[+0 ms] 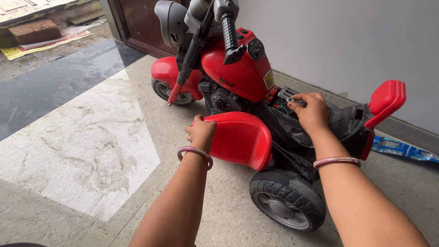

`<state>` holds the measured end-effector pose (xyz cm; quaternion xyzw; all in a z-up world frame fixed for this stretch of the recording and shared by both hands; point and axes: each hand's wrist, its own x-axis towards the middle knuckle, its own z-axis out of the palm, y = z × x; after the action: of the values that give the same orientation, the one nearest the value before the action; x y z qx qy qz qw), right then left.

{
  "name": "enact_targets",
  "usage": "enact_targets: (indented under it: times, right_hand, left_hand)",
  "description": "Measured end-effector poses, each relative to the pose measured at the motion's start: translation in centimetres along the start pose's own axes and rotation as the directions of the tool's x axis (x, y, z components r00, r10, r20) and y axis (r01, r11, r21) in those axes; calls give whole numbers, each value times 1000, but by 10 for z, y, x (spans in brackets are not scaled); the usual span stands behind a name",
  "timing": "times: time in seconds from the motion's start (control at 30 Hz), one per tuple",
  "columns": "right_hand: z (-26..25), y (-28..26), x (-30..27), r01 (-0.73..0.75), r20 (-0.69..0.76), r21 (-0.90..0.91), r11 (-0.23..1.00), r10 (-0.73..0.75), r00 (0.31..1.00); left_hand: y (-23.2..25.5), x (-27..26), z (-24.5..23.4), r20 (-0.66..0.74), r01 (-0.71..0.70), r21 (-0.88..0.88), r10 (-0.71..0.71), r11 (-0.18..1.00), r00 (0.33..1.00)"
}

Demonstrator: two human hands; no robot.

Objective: The recorder removes the seat of a toy motorcycle to adjust internal wiring and then organizes various containers and electronic items into a bowl.

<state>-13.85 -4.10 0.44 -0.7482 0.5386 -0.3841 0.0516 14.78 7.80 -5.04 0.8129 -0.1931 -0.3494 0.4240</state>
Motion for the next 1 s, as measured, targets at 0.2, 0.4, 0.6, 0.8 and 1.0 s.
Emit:
enact_targets:
  times: [0.2, 0.4, 0.6, 0.8, 1.0]
  right_hand:
    - [-7, -6, 2, -97, 48, 50, 994, 95, 994]
    - [-6, -9, 2, -120, 78, 53, 991, 116, 990]
    - [-8, -11, 1, -89, 121, 14, 996, 86, 989]
    - [3, 1, -5, -40, 167, -8, 999, 40, 985]
    - [9, 7, -9, -19, 130, 21, 1000, 16, 991]
  left_hand:
    - [-1, 0, -1, 3, -16, -13, 16, 1000, 1000]
    - [4, -5, -6, 23, 12, 2, -12, 1000, 1000]
    - [6, -8, -7, 29, 17, 7, -17, 1000, 999]
    - [8, -9, -9, 50, 18, -12, -17, 1000, 999]
    - [9, -10, -7, 37, 18, -6, -18, 1000, 999]
